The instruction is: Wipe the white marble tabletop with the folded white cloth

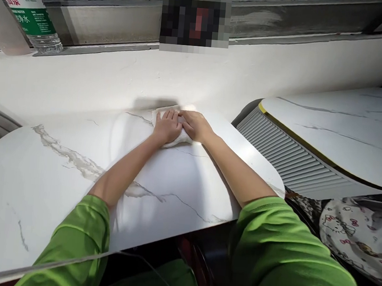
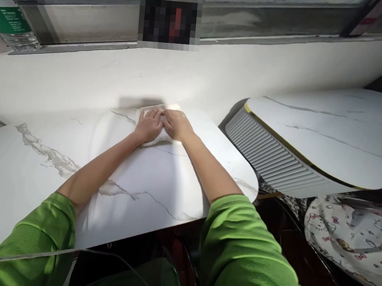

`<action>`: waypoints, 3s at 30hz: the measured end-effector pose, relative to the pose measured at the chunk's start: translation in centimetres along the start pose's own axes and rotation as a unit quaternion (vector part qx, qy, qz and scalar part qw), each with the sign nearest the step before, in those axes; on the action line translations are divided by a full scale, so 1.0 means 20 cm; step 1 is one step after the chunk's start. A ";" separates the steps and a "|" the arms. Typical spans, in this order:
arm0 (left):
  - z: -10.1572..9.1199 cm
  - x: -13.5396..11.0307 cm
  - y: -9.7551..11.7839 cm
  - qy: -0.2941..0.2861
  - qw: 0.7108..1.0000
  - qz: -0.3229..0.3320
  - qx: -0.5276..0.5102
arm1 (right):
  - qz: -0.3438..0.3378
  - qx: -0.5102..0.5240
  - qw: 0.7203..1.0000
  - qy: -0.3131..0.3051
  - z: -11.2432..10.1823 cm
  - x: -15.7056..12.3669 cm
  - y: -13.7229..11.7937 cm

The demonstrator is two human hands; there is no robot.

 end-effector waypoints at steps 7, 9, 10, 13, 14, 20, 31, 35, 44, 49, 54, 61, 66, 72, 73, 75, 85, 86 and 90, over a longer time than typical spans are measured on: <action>0.12 -0.38 0.29 -0.007 1.000 0.014 0.007 | -0.036 0.000 0.999 0.014 -0.15 -0.47 -0.05; 0.18 -0.51 0.42 -0.003 0.999 0.035 0.009 | -0.037 0.003 0.999 0.012 -0.20 -0.65 -0.03; 0.21 -0.56 0.48 0.000 0.999 0.049 0.010 | -0.032 0.003 0.999 0.007 -0.23 -0.74 -0.01; 0.28 -0.66 0.68 0.011 0.996 0.092 0.016 | -0.003 0.003 1.000 -0.019 -0.28 -0.94 0.07; 0.30 -0.68 0.72 0.016 0.995 0.098 0.018 | 0.009 0.004 1.000 -0.026 -0.30 -0.98 0.10; 0.35 -0.62 0.82 0.034 0.995 0.093 0.012 | 0.031 0.016 0.999 -0.013 -0.33 -1.01 0.18; 0.29 -0.12 0.57 0.006 0.999 0.048 0.004 | 0.033 0.027 0.999 0.012 -0.13 -0.50 0.38; 0.25 0.15 0.42 -0.016 1.000 0.012 -0.014 | 0.028 0.030 0.999 0.009 -0.02 -0.21 0.46; 0.22 0.49 0.20 0.014 0.999 0.014 -0.046 | 0.045 0.010 0.999 -0.009 0.10 0.12 0.55; 0.20 0.42 0.21 0.004 0.999 -0.003 -0.037 | 0.050 0.008 0.999 -0.004 0.09 0.07 0.52; 0.16 0.20 0.23 -0.019 1.000 -0.007 -0.021 | 0.043 -0.010 0.999 0.008 0.03 -0.06 0.36; 0.15 -0.25 0.28 -0.035 0.999 0.014 -0.005 | 0.038 -0.022 0.999 0.019 -0.10 -0.39 0.03; 0.13 -0.64 0.34 -0.048 0.999 0.022 -0.011 | 0.021 -0.017 0.999 0.022 -0.23 -0.69 -0.23; 0.10 -0.92 0.35 -0.048 0.998 0.029 -0.002 | 0.001 0.001 0.999 0.033 -0.31 -0.85 -0.45; 0.10 -0.92 0.35 -0.046 0.998 0.030 -0.003 | 0.002 0.001 0.999 0.033 -0.31 -0.84 -0.46; 0.09 -0.89 0.32 -0.048 0.998 0.030 -0.007 | 0.006 0.001 0.999 0.032 -0.29 -0.79 -0.45; 0.00 -0.35 -0.08 0.004 0.999 0.001 -0.050 | 0.011 0.024 0.999 0.044 0.01 -0.15 -0.29; -0.02 -0.29 -0.13 0.014 0.999 -0.005 -0.051 | 0.007 0.025 0.999 0.042 0.04 -0.08 -0.28; -0.07 -0.11 -0.28 0.035 0.998 -0.023 -0.048 | 0.000 0.032 0.999 0.042 0.14 0.17 -0.24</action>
Point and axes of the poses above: each hand's wrist, its own x-axis towards the middle knuckle, its own z-axis out of the palm, y = z × x, the point moved 7 cm from there along x, towards the middle knuckle, and after that the axes turned 14 degrees about -x, right-handed, at the moved point
